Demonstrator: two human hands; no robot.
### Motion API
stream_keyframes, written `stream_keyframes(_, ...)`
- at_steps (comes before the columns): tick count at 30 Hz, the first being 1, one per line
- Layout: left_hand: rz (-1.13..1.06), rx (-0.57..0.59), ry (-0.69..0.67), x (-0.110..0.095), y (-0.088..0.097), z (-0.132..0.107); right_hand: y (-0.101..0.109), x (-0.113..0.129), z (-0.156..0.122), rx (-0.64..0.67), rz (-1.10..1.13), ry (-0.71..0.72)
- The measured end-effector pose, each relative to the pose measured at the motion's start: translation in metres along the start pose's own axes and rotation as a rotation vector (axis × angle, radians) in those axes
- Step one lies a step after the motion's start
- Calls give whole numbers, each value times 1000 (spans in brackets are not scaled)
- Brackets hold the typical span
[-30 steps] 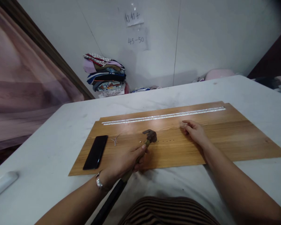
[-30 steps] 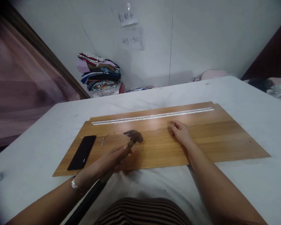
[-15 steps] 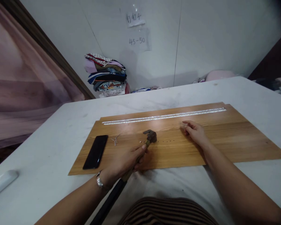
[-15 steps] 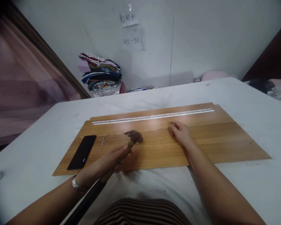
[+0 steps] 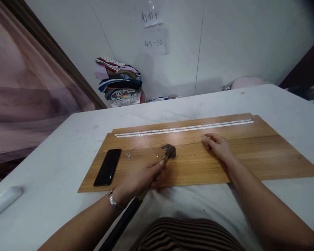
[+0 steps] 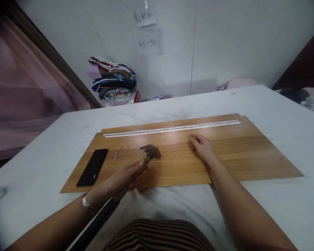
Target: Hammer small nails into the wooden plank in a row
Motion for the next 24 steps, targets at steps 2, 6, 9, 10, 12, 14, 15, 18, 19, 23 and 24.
stream_keyframes(2, -19, 14, -3, -1, 0, 0, 0, -1, 1, 0, 0, 5)
stream_keyframes(6, -28, 7, 9, -4, 3, -1, 0, -4, 2, -2, -1, 13)
stream_keyframes(9, -29, 8, 3, -5, 4, -2, 1, -5, 3, -7, 0, 19)
stream_keyframes(10, -34, 14, -3, -5, 3, -2, 1, -5, 3, -7, 0, 20)
stream_keyframes(12, -40, 27, -13, -3, 1, -2, 1, -5, 3, -4, 1, 22)
stream_keyframes(14, -35, 34, -10, 0, -1, -1, 0, -3, 2, 0, 4, 24)
stream_keyframes(15, -32, 35, -5, 2, -1, -1, 0, -3, 2, 2, 5, 24)
stream_keyframes(18, -35, 39, 4, 2, -2, -1, 0, -2, 2, 5, 10, 23)
stream_keyframes(19, -34, 35, 4, 1, -1, -1, 0, -2, 2, 6, 11, 23)
stream_keyframes(23, -28, 20, 0, -6, 2, -4, 0, -3, 1, 2, 17, 26)
stream_keyframes(24, -34, 22, -5, -7, 2, -4, 0, -3, 1, 0, 19, 27)
Point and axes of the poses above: each hand's wrist, its own z-axis towards the middle knuckle, its own y-axis out of the back of the hand, x = y × z, the point moved 8 cm from there along z, towards the middle knuckle, and after that the axes turned 12 degrees about -x, right-handed, at the moved point
